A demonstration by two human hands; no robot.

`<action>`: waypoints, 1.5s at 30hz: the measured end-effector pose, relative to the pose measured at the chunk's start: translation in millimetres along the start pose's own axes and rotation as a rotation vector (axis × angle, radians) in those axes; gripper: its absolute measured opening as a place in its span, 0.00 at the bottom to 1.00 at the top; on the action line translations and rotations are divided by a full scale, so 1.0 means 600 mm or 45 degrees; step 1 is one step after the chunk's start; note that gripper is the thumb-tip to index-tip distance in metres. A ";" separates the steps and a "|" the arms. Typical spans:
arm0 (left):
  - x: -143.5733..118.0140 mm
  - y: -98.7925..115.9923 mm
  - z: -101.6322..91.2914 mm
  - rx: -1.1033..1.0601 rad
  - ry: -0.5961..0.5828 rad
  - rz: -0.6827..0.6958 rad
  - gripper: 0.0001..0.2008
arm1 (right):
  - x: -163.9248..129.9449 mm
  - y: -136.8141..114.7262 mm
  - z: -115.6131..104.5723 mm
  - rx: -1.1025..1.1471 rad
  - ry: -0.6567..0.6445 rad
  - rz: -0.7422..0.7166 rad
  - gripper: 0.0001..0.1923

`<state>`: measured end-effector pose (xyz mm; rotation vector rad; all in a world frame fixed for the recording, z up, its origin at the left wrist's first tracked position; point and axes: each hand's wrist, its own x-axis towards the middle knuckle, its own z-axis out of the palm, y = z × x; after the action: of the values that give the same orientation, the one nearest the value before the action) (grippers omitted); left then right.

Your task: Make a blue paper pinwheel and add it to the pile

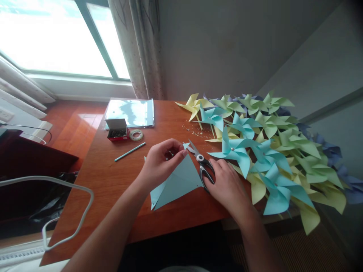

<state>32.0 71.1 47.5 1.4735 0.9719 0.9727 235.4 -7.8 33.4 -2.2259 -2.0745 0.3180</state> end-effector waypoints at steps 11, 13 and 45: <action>0.000 0.007 0.002 -0.099 0.085 0.010 0.12 | -0.012 0.003 0.006 0.129 0.051 -0.069 0.24; 0.000 0.006 0.003 -0.097 0.084 0.006 0.12 | -0.011 0.002 0.010 0.168 0.099 -0.060 0.21; -0.001 0.021 -0.002 -0.165 0.293 0.023 0.11 | 0.024 -0.012 0.061 0.254 0.467 -0.172 0.19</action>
<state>31.6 69.5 59.9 1.2837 1.0400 1.2155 221.5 4.1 -2.3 -1.8562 -1.8919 0.0918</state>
